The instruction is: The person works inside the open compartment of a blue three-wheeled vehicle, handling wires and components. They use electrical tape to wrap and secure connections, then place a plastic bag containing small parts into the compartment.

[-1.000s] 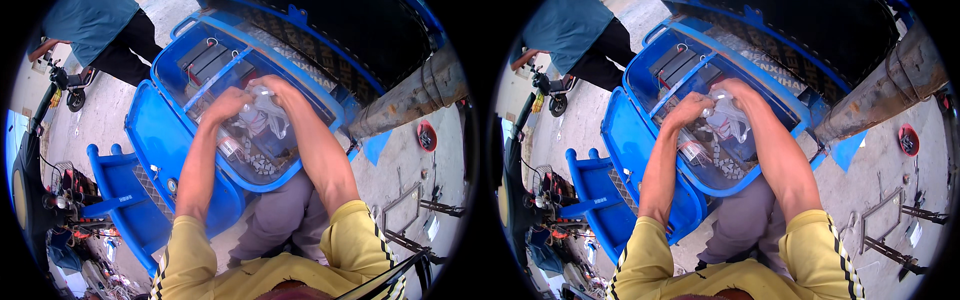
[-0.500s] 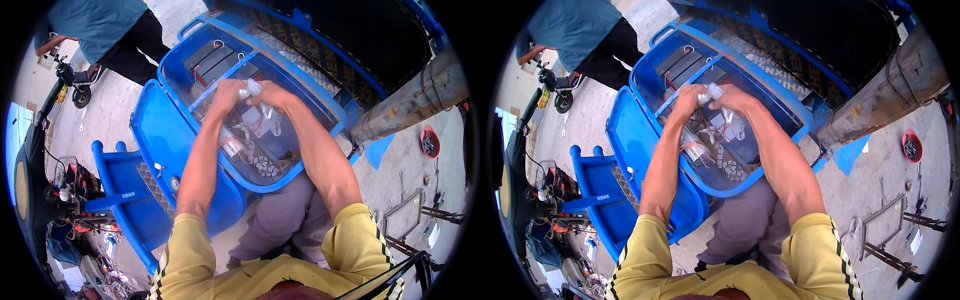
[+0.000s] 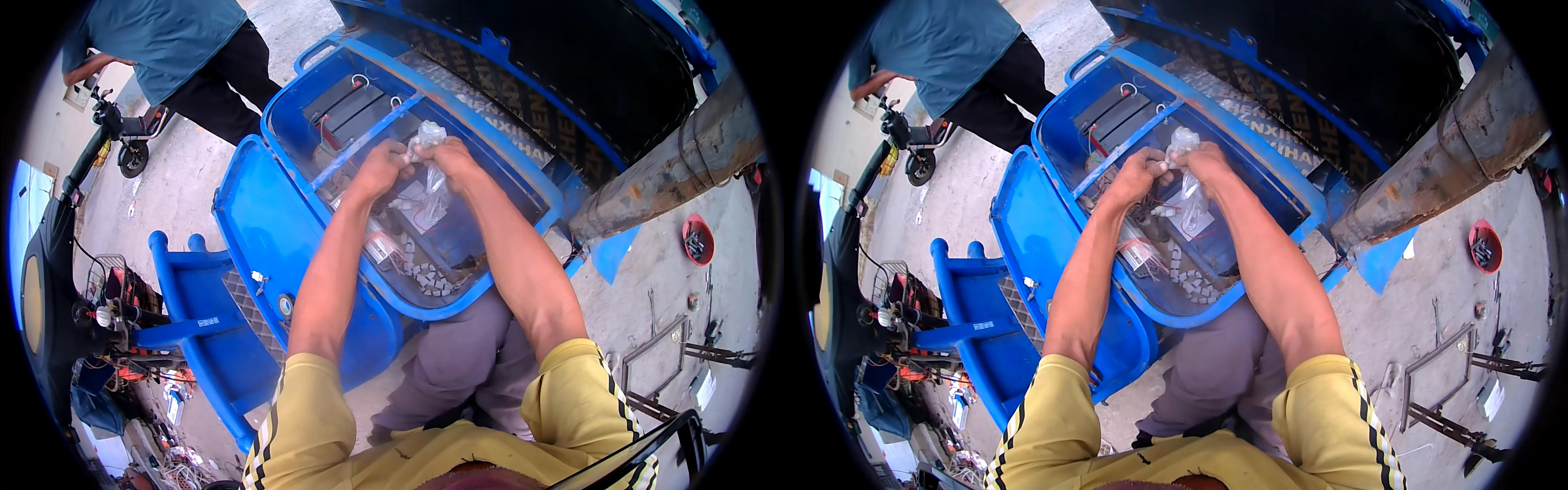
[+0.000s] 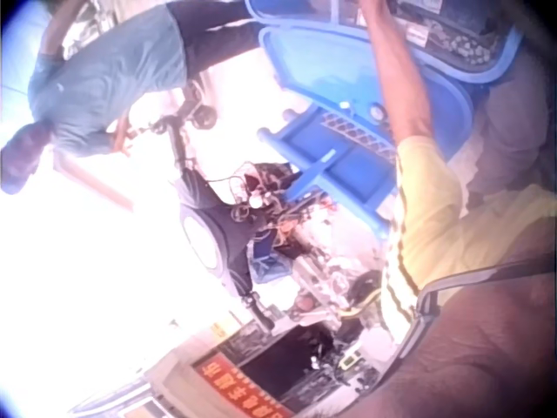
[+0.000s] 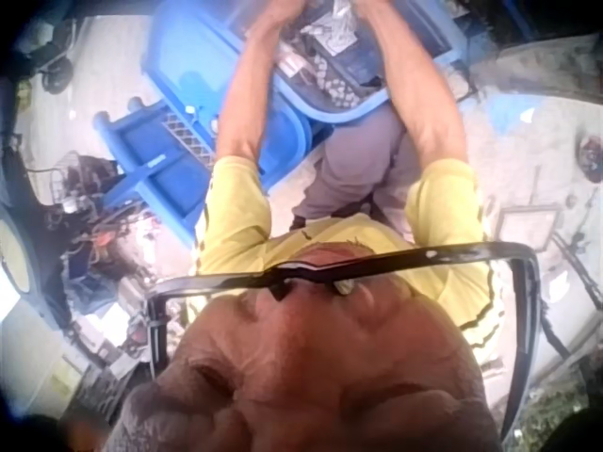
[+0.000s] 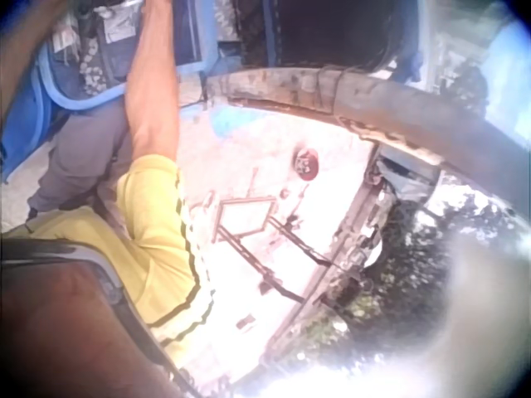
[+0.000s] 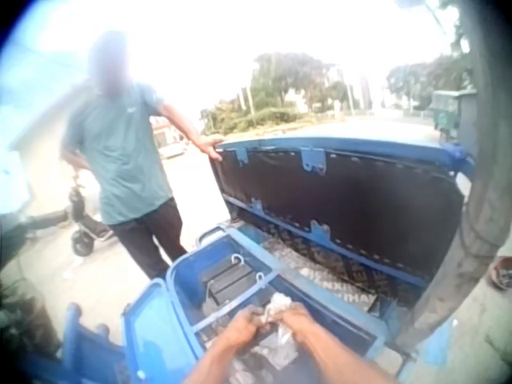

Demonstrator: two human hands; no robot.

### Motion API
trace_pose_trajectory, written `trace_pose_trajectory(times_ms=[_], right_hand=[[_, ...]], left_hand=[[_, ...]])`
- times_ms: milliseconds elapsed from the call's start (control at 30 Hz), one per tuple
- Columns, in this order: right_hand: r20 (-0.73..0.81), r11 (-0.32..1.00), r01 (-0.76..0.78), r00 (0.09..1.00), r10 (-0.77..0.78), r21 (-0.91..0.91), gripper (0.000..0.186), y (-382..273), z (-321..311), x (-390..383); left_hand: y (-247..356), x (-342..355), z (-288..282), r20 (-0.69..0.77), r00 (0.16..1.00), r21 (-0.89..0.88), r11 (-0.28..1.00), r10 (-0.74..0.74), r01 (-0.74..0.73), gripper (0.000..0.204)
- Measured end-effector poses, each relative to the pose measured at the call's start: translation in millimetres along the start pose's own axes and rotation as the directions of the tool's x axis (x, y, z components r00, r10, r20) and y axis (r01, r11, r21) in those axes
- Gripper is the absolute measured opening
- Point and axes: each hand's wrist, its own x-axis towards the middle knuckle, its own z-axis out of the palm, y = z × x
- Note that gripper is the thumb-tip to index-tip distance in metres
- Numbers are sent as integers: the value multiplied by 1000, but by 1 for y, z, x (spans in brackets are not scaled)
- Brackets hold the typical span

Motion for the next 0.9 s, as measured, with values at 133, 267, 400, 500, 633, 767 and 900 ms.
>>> trace_pose_trajectory(times_ms=[133, 267, 400, 500, 633, 767, 900], right_hand=[[-12, 983, 137, 990, -140, -120, 16, 5, 10, -4], [135, 982, 121, 986, -101, -148, 26, -5, -8, -7], [53, 891, 209, 977, -205, -403, 35, -3, -9, -6], [-95, 736, 252, 914, -394, -629, 40, 3, -3, -7], [-12, 612, 334, 872, -490, -717, 34, 2, 0, -11], [-86, 520, 350, 762, -642, -779, 30, 0, 7, -24], [27, 282, 362, 655, -755, -889, 29, -2, 8, -31]], left_hand=[[0, 7, 3, -133, 990, 60, 997, -45, 53, 39], [12, -5, 7, 2, 996, 10, 996, 92, -92, 45], [11, 0, 11, 97, 991, -37, 996, 88, -85, 40], [4, 7, 14, 108, 994, -41, 999, 3, 1, 31], [2, 11, 12, 25, 980, -165, 966, -197, 198, 22], [29, -1, 20, -41, 940, -345, 887, -340, 306, 23], [21, 4, 14, -33, 913, -380, 850, -408, 366, 25]])
